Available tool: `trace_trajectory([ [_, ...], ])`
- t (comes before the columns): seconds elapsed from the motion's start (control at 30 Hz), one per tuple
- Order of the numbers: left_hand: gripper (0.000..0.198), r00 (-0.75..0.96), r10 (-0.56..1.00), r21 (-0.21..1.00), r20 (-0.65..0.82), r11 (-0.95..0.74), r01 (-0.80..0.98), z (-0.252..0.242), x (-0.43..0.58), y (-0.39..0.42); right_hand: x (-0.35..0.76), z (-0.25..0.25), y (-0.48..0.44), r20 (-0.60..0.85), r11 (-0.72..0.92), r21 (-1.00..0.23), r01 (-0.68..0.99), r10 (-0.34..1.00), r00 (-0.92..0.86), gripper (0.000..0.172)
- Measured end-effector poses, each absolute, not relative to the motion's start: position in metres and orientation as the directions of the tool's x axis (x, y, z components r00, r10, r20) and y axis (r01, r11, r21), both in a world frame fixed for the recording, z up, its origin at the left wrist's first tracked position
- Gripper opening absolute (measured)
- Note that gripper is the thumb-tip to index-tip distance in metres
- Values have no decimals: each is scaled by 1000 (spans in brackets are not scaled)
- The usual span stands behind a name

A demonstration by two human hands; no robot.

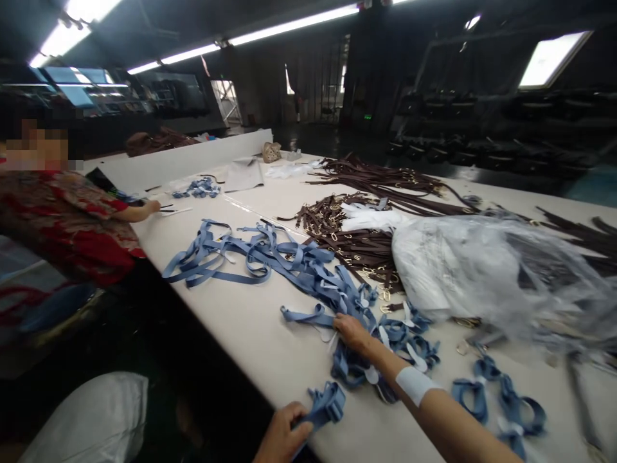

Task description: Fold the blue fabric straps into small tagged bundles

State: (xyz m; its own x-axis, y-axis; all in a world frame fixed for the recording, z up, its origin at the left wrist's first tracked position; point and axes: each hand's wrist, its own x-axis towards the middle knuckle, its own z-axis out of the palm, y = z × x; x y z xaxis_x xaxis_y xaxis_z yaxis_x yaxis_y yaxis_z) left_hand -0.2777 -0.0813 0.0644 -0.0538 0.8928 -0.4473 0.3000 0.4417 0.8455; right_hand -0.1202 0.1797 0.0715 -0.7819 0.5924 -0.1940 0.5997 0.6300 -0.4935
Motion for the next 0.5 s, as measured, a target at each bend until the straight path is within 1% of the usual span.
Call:
trace_trajectory([
  [0.07,36,25,909,872,-416,391,294,70,-266,-69,-83,73,181,-212,507,-560,656,677,-705,23],
  [0.13,38,98,919,893,-381,338,297,76,-254,-54,-52,79,183,-243,346,-633,692,760,-603,16],
  [0.2,39,162,919,910,-360,307,279,82,-242,-40,-28,90,186,-274,178,-711,680,821,-501,8],
  [0.23,40,194,915,918,-355,302,257,85,-236,-32,-17,97,186,-280,105,-751,651,843,-459,9],
  [0.33,45,290,898,942,-332,298,156,94,-220,-13,16,124,180,-257,-53,-855,515,907,-333,22],
  [0.4,49,331,885,945,-327,318,83,100,-208,-3,38,144,167,-266,-146,-897,416,932,-247,32],
  [0.5,50,316,875,911,-367,407,-69,111,-189,7,70,171,136,-311,-256,-926,278,934,-175,51],
])
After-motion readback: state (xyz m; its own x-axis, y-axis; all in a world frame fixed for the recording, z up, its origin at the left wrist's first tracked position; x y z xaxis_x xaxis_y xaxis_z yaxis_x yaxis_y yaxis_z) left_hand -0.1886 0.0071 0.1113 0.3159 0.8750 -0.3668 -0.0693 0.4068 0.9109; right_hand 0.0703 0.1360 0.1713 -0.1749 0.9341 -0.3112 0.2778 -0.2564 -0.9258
